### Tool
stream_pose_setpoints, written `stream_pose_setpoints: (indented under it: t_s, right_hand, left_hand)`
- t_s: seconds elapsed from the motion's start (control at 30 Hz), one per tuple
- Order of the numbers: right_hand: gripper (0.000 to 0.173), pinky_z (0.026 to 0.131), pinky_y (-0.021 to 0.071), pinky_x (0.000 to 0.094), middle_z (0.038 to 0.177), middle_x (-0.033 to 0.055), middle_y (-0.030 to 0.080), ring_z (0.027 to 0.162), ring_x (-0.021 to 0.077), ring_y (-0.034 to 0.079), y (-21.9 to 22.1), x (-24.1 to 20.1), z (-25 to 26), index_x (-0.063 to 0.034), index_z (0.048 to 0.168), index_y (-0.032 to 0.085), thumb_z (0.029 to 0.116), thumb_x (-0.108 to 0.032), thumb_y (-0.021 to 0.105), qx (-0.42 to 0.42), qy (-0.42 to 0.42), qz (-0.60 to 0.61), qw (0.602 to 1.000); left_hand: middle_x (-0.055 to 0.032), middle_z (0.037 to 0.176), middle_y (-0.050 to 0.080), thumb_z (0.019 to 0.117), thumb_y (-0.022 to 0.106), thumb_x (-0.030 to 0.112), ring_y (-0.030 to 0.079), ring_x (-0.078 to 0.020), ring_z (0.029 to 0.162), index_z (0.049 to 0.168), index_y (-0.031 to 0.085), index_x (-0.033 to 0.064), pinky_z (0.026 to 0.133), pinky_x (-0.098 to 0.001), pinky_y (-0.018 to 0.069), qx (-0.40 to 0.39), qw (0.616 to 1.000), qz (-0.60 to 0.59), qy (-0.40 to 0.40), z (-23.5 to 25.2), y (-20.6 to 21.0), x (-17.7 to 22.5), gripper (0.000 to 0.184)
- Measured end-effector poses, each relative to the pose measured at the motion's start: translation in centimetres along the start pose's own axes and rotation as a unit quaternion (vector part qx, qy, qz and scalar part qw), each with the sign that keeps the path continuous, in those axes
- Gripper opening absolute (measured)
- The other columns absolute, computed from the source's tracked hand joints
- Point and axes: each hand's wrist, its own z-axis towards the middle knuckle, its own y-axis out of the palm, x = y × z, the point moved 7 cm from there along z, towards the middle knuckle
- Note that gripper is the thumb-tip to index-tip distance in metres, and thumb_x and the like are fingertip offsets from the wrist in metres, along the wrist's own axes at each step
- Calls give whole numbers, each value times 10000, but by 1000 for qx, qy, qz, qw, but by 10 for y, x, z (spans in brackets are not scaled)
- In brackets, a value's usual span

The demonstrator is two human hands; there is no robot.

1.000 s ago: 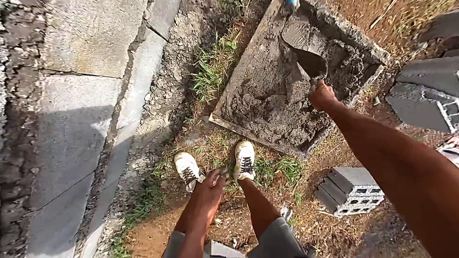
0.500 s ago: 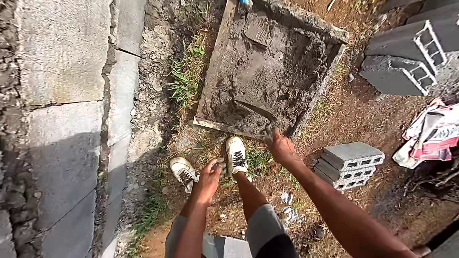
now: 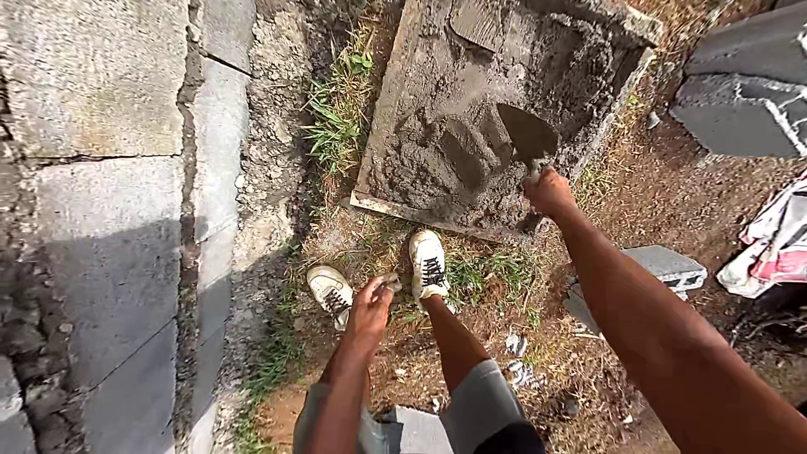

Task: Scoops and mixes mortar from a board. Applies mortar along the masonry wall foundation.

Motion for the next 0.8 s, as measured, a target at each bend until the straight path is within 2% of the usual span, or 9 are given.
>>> stream_pose_setpoints:
  t_s: [0.1,0.17,0.23,0.33,0.43,0.57,0.67,0.73,0.8]
  right_hand:
    - [598,907,529,680,1228,368,615,1118,520,652,43,-39,-6,38,1488,351,991,-171,609,-1,13,19,1000]
    - [550,921,534,655,1220,343,637,1138,500,657,68,-46,-29,22,1497,332,1018,-147,544,-18,-1,-29,999]
    - [525,905,544,642,1196,322,653,1122,491,667,73,-38,-51,15,1490,345,1035,-179,520,-42,-21,-78,996]
    - [486,825,529,696,1083,327,673,1014,529,673,50,3,-80,-4,1414,456,1065,-335,528,-27,-60,-63,996]
    - [548,898,499,687,1109,307,677,1084,511,657,19,57,-104,-25,1386,499,1082,-479,471,-29,-22,-82,996]
    - [536,986,467,681,1195,376,627,1147,530,622,20,92,-83,85,1384,494,1064,-340,562,-43,17,-44,998]
    - [484,938,492,709,1208,387,616,1121,548,630,63,37,-50,93,1353,509,1006,-218,640,-76,-9,-51,996]
    - [492,932,495,720,1218,377,618,1130,546,627,97,-21,-36,76,1349,528,980,-220,664,-101,-37,-23,994]
    - [458,873,510,703,1153,346,644,1034,512,657,119,-52,-30,53,1316,562,965,-217,677,-114,-50,37,991]
  left_hand:
    - [-110,1230,692,1055,470,187,698,-201,1067,1337,616,43,896,-395,603,-9,1000,-3,10,0,-1,-2,349]
    - [-101,1212,693,1059,463,173,694,-185,1049,1336,617,44,893,-377,596,-9,1000,4,3,1,4,0,343]
    - [-99,1185,703,1067,457,147,697,-170,1022,1329,624,46,878,-357,590,-5,1000,8,-6,2,9,6,326]
    - [-113,1167,703,1071,455,129,706,-175,983,1328,612,29,843,-352,599,-2,1000,-8,-14,2,14,9,317]
    - [-117,1181,689,1075,455,119,696,-171,991,1342,596,16,846,-348,594,-11,1000,-19,-8,-2,16,9,320]
    - [-102,1188,689,1065,451,116,698,-163,998,1334,607,23,851,-341,598,-11,1000,-23,-10,-7,9,6,325]
    - [-95,1212,693,1064,467,134,696,-156,1032,1331,618,35,883,-340,590,-12,1000,-20,-3,-9,4,1,322]
    - [-90,1238,691,1051,483,170,679,-153,1093,1333,630,42,939,-347,575,-19,1000,-13,20,-10,5,-3,343]
    - [-92,1240,687,1049,485,173,671,-153,1104,1327,633,39,944,-347,569,-21,999,-18,29,-12,7,-3,342]
